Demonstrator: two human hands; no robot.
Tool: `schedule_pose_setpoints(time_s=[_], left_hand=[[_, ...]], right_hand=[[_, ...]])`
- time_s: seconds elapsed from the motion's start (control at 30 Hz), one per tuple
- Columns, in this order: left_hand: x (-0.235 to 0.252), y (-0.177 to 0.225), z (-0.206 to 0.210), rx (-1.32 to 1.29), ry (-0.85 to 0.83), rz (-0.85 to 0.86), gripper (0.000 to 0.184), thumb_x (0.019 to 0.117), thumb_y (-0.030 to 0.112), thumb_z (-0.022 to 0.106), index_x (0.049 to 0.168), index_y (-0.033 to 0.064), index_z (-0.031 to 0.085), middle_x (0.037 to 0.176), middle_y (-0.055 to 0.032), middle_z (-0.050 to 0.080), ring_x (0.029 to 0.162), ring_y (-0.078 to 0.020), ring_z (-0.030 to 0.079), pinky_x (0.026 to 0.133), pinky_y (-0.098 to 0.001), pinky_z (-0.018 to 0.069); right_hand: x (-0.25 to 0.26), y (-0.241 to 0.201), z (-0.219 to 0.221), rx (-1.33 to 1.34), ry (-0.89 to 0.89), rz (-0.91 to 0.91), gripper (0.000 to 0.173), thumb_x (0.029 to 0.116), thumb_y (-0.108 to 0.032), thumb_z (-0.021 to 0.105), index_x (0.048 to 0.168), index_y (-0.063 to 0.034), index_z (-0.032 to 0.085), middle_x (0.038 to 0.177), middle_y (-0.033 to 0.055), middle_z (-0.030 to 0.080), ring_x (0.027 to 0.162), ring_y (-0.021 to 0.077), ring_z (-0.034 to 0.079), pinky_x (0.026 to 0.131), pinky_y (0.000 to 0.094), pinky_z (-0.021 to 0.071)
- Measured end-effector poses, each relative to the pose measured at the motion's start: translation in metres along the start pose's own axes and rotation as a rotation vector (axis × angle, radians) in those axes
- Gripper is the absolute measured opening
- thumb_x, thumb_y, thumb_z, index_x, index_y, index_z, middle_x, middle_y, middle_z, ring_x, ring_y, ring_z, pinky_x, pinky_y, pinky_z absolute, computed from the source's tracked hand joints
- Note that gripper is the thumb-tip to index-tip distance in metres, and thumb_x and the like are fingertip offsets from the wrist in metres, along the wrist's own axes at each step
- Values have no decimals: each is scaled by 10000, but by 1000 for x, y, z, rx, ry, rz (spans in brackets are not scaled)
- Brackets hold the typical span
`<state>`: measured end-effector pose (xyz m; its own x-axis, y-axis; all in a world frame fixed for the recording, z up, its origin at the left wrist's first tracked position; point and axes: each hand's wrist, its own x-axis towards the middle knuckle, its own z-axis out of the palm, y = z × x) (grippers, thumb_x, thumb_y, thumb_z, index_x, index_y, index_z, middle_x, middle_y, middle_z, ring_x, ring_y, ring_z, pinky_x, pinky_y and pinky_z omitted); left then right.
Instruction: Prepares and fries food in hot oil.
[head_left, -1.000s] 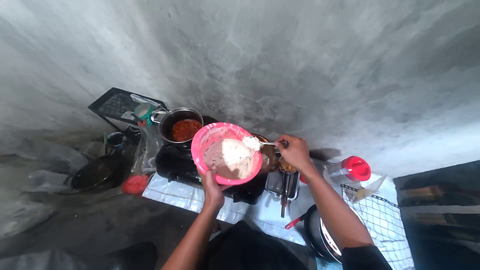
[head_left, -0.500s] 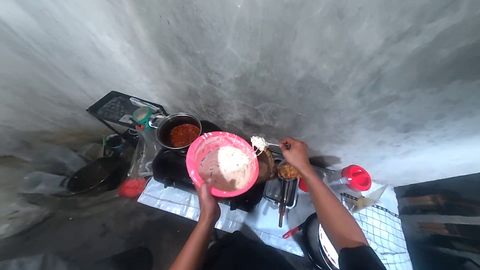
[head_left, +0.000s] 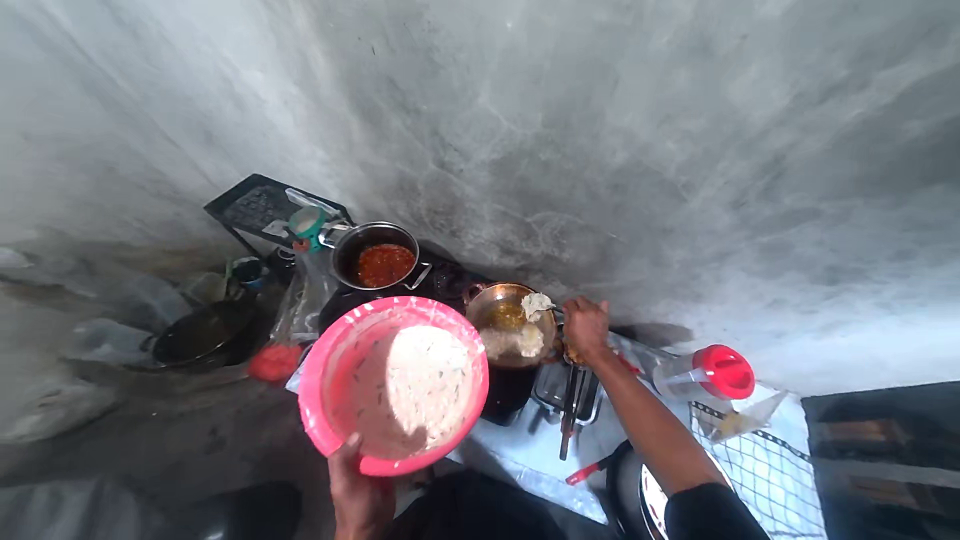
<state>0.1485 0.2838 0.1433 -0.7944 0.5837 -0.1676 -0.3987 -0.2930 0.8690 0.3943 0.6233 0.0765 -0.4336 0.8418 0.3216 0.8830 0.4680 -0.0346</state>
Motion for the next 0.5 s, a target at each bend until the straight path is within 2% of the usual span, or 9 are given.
schedule_pose_setpoints(time_s=[0.1, 0.17, 0.23, 0.5], left_hand=[[-12, 6, -23, 10, 56, 19, 376, 931, 350, 512, 1253, 155, 523, 1018, 54, 737, 955, -71, 721, 807, -301, 627], [-18, 8, -36, 8, 87, 36, 340, 936, 339, 505, 1233, 177, 534, 1015, 69, 736, 959, -65, 718, 810, -299, 624], [-22, 8, -48, 8, 113, 53, 321, 951, 321, 475, 1238, 188, 527, 1029, 83, 728, 974, -56, 709, 827, -298, 618], [-26, 7, -80, -51, 172, 100, 351, 926, 321, 513, 1253, 193, 526, 1072, 62, 724, 1025, -80, 701, 866, -330, 610]], right_hand=[[0, -2, -1, -57, -13, -53, 165, 974, -118, 613, 1016, -56, 760, 982, 170, 725, 903, 352, 704, 877, 591, 490], [1, -5, -4, -94, -39, -78, 160, 959, -94, 618, 1030, -46, 754, 994, 176, 716, 911, 356, 695, 885, 589, 479], [2, -8, -5, -126, -7, -112, 136, 931, -62, 632, 990, -40, 752, 967, 168, 708, 857, 344, 689, 838, 571, 487], [-1, -19, -14, -150, 20, -144, 122, 906, -36, 644, 969, -48, 748, 992, 163, 713, 863, 341, 697, 804, 565, 505]])
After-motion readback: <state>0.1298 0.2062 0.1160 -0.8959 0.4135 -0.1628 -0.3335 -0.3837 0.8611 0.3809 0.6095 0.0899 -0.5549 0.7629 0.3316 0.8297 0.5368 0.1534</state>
